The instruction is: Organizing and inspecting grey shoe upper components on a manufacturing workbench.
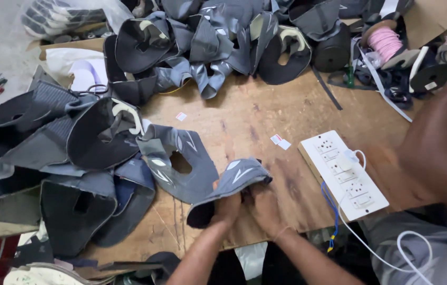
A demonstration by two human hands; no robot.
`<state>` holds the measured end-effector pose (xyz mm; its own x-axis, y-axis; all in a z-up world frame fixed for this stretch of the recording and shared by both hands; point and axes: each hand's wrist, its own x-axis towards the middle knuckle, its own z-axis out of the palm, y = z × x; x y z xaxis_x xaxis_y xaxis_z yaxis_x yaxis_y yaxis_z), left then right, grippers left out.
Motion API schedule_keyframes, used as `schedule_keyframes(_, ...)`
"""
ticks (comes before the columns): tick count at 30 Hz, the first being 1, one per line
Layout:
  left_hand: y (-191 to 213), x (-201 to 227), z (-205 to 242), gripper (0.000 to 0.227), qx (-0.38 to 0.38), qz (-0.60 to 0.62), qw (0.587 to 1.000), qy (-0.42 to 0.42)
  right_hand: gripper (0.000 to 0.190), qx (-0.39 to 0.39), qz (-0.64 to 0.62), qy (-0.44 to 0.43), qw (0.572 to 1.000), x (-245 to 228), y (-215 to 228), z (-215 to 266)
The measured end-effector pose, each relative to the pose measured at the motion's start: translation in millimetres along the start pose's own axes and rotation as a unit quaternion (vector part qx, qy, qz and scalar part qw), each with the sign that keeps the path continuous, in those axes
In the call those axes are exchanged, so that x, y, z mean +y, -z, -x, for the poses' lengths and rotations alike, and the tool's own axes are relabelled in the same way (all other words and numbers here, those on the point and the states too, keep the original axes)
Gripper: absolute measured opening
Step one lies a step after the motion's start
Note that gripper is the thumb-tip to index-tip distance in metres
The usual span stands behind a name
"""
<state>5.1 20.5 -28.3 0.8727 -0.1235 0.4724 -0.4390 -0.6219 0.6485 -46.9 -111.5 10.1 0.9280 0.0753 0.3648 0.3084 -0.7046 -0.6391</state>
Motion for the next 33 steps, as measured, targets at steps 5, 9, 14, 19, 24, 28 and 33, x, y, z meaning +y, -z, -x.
schedule_keyframes(5,29,28,-31,0.029,-0.023,0.02,0.988,0.151,0.021,0.066,-0.012,-0.062,0.996,24,-23,8)
schedule_keyframes(9,18,6,-41,0.023,-0.008,0.025,0.997,0.069,0.027,0.059,0.049,-0.017,0.997,42,-21,16)
schedule_keyframes(14,50,7,-45,0.028,-0.113,0.229,0.963,0.079,0.036,-0.018,0.097,-0.018,0.995,28,-11,-14)
schedule_keyframes(19,47,-20,-9,0.055,-0.258,-0.027,0.96,-0.107,0.016,-0.11,0.269,0.12,0.949,37,-3,-5)
schedule_keyframes(24,61,-3,3,0.058,-0.217,-0.158,0.949,-0.164,0.035,-0.089,0.123,0.254,0.955,-9,55,-11)
schedule_keyframes(28,28,-20,42,0.052,-0.172,-0.167,0.963,-0.127,0.035,-0.155,0.153,0.111,0.97,-25,54,-27)
schedule_keyframes(33,50,0,22,0.055,-0.219,-0.111,0.968,-0.044,0.029,-0.035,0.213,0.251,0.944,-6,32,-35)
